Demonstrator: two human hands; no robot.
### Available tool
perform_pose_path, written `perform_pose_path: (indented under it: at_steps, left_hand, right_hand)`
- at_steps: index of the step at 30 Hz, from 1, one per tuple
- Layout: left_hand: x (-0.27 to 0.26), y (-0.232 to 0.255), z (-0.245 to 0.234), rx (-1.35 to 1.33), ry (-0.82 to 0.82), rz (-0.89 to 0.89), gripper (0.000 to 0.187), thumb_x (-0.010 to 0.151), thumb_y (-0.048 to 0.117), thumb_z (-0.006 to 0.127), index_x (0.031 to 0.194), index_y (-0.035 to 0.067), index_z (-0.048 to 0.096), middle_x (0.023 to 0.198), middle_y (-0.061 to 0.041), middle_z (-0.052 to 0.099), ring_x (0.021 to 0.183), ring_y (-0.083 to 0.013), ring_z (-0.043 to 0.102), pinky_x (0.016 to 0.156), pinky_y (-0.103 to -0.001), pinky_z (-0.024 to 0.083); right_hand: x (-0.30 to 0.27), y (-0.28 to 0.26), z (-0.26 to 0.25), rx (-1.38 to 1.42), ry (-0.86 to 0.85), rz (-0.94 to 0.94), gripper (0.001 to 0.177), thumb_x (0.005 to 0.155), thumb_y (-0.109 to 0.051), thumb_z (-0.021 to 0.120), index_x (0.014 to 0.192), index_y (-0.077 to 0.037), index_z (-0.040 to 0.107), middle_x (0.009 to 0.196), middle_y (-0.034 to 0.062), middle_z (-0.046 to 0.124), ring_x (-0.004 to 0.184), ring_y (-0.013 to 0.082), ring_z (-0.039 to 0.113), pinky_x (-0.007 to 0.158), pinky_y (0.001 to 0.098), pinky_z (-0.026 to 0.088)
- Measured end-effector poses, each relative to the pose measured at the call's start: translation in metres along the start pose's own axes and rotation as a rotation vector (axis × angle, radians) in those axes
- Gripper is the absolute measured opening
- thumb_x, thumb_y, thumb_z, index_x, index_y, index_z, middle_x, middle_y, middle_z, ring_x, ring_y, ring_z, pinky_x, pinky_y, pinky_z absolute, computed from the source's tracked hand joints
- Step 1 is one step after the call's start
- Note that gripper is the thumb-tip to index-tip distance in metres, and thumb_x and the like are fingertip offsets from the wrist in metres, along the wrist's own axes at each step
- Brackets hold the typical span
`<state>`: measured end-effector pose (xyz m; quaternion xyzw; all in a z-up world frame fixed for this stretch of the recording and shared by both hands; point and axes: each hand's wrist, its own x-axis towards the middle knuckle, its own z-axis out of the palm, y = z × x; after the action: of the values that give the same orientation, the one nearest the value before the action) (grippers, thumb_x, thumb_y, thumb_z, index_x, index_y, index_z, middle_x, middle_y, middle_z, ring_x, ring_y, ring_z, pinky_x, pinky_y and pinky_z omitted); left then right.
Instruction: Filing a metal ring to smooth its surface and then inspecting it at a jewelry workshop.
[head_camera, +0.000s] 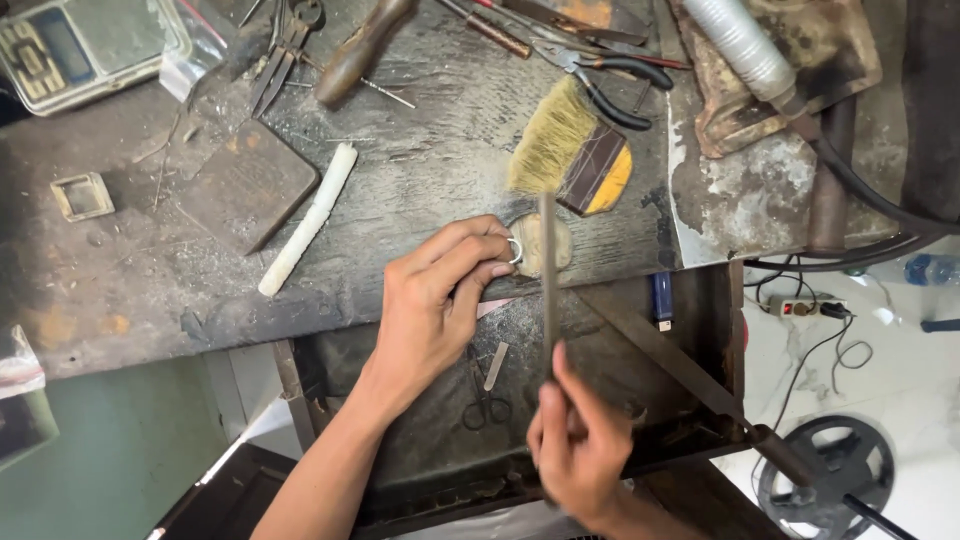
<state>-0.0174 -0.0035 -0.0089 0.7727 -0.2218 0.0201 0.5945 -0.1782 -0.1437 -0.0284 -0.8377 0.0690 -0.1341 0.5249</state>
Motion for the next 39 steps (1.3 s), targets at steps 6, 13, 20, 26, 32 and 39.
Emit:
perform_pose_path:
  at_steps: [6,13,20,26,32,39]
  left_hand:
    - [0.0,-0.001,0.0,-0.011,-0.014,-0.005,0.009,0.1,-0.009,0.06,0.101,-0.002,0.066,0.112,-0.014,0.069,0.1,-0.0243,0.072,0.085,-0.03,0.056]
    - [0.002,0.006,-0.001,0.003,-0.016,0.012,0.011,0.1,-0.009,0.057,0.101,-0.002,0.065,0.11,-0.014,0.069,0.098,-0.0242,0.071,0.087,-0.03,0.054]
    - [0.001,0.004,0.0,0.012,0.001,-0.012,0.009,0.1,-0.008,0.059,0.098,0.0,0.064,0.106,-0.011,0.067,0.094,-0.0216,0.067,0.081,-0.029,0.051]
    - [0.0,0.003,-0.002,-0.003,-0.04,0.01,0.012,0.1,-0.011,0.056,0.103,-0.003,0.064,0.113,-0.015,0.068,0.104,-0.0266,0.071,0.09,-0.031,0.055]
    - [0.003,0.004,-0.001,-0.011,0.007,0.014,0.011,0.1,-0.005,0.059,0.098,0.001,0.068,0.106,-0.015,0.072,0.101,-0.0316,0.074,0.089,-0.039,0.058]
    - [0.003,0.004,-0.005,-0.015,-0.056,0.02,0.014,0.101,-0.013,0.053,0.101,-0.002,0.062,0.114,-0.016,0.066,0.101,-0.0263,0.068,0.087,-0.031,0.052]
  right_hand:
    - [-0.008,0.013,0.01,-0.208,0.01,-0.128,0.03,0.099,-0.006,0.062,0.128,0.004,0.063,0.069,0.0016,0.067,0.046,0.006,0.046,0.046,0.0256,0.04]
    - [0.078,-0.021,0.016,-0.103,-0.058,-0.027,0.032,0.105,-0.012,0.057,0.134,0.0,0.063,0.062,0.0015,0.065,0.037,0.0051,0.048,0.037,0.0227,0.034]
    - [-0.024,0.0,0.023,0.015,-0.002,0.097,0.038,0.104,-0.014,0.049,0.139,0.001,0.054,0.042,-0.0016,0.053,0.029,0.0049,0.05,0.033,0.0193,0.041]
    - [0.046,-0.003,0.029,-0.112,-0.01,-0.097,0.035,0.106,-0.007,0.05,0.138,0.005,0.055,0.091,0.0094,0.067,0.049,0.0084,0.055,0.047,0.0254,0.045]
    - [0.075,-0.017,0.014,0.003,-0.067,-0.075,0.036,0.104,-0.005,0.051,0.139,0.004,0.055,0.066,0.0082,0.065,0.04,0.0088,0.056,0.036,0.022,0.045]
    - [-0.037,0.006,0.02,-0.034,-0.006,0.048,0.038,0.106,-0.013,0.047,0.138,0.004,0.055,0.044,-0.0005,0.051,0.031,0.0051,0.048,0.037,0.0196,0.042]
